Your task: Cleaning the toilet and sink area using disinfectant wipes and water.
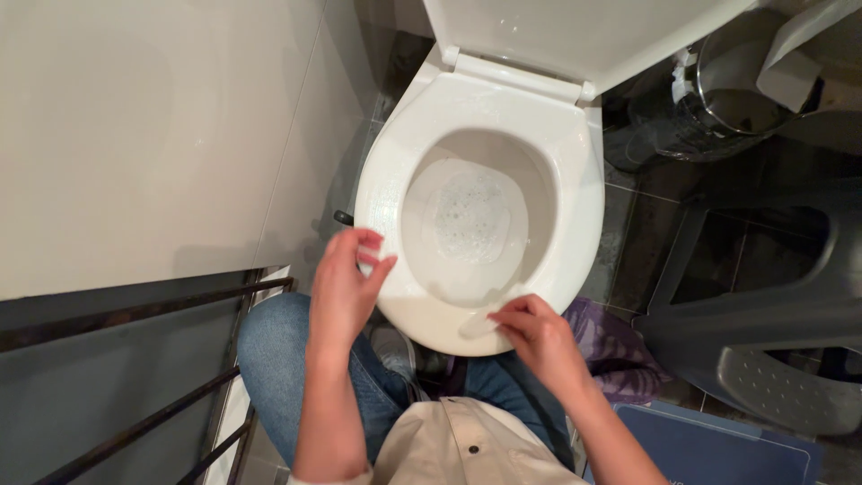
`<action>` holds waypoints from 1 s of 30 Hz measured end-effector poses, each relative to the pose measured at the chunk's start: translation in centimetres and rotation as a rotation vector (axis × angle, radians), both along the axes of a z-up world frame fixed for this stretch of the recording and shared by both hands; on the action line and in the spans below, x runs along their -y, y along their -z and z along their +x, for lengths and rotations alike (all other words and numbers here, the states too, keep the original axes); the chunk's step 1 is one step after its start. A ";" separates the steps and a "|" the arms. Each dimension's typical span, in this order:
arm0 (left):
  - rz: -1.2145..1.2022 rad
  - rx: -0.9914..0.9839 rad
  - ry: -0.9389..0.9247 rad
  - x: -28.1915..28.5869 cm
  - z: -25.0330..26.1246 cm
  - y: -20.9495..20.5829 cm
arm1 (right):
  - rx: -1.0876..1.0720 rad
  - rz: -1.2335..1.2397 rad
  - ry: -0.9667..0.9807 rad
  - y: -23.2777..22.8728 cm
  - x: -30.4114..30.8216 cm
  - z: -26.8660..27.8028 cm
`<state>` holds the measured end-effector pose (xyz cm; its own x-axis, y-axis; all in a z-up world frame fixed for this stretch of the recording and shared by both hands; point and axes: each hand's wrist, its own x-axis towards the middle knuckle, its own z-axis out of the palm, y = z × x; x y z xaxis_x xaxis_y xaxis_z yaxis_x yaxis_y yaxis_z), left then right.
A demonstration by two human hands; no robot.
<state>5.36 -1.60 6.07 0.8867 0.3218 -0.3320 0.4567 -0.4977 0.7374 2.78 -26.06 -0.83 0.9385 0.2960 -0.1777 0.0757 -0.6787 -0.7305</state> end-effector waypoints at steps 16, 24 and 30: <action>-0.106 0.416 -0.056 1.0 12.9 -3.1 | 0.814 0.016 0.235 5.6 -1.3 26.9; 0.093 1.064 0.048 2.3 19.3 -7.0 | 0.515 0.396 0.253 2.7 -8.4 27.2; 0.075 1.068 0.027 3.3 25.9 -9.0 | 0.414 0.801 0.706 2.2 -0.2 21.0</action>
